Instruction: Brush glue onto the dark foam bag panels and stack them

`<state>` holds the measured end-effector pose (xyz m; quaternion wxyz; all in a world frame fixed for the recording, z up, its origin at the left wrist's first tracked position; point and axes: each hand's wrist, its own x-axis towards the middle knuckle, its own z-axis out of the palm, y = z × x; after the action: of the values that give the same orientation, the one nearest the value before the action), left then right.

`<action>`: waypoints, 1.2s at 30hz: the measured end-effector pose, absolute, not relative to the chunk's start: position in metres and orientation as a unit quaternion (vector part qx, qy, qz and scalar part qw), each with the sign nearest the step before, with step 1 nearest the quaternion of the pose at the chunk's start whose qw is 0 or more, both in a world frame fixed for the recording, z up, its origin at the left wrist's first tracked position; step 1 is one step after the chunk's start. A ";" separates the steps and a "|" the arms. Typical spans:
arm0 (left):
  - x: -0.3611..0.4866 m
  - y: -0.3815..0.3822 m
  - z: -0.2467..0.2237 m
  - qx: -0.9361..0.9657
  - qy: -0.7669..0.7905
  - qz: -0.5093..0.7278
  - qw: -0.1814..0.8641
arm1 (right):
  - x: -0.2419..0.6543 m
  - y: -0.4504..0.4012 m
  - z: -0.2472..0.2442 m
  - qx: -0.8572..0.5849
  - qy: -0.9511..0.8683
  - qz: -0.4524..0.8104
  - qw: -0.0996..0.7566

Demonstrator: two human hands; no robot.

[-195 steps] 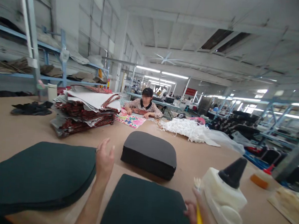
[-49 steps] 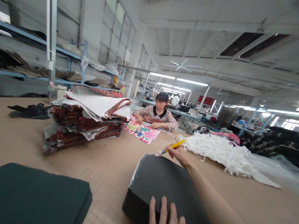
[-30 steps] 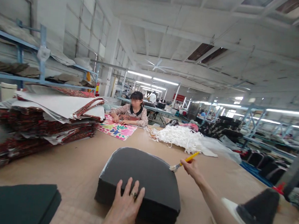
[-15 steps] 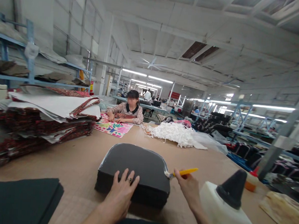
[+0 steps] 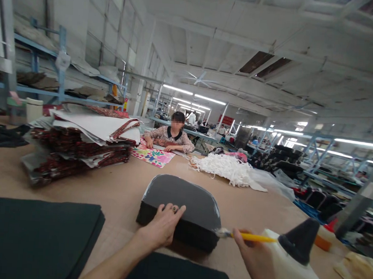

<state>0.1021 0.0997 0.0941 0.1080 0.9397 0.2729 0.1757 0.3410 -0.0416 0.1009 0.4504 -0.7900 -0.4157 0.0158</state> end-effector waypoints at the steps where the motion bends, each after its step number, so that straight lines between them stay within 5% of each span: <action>1: 0.095 0.110 0.093 0.930 0.270 0.206 0.143 | 0.341 -0.041 0.104 -0.793 -0.403 0.015 0.457; 7: 0.037 0.182 0.098 0.865 0.345 0.298 0.209 | 0.275 0.024 0.128 -0.599 -0.525 0.201 0.570; 14: 0.023 0.210 0.104 0.864 0.348 0.257 0.259 | 0.185 0.121 0.124 -0.507 -0.608 0.321 0.520; 23: 0.035 0.196 0.113 0.889 0.389 0.179 0.163 | 0.344 0.020 0.119 -0.667 -0.513 0.219 0.494; 28: 0.078 0.155 0.128 0.934 0.311 0.133 0.112 | 0.416 -0.043 0.133 -0.797 -0.384 0.037 0.466; 36: 0.123 0.146 0.131 0.968 0.224 0.045 0.101 | 0.373 -0.026 0.141 -0.659 -0.471 0.153 0.566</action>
<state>0.1226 0.1458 0.1310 0.1005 0.9684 0.2237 0.0445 0.3732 -0.0259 0.1405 0.5658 -0.6592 -0.4713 0.1526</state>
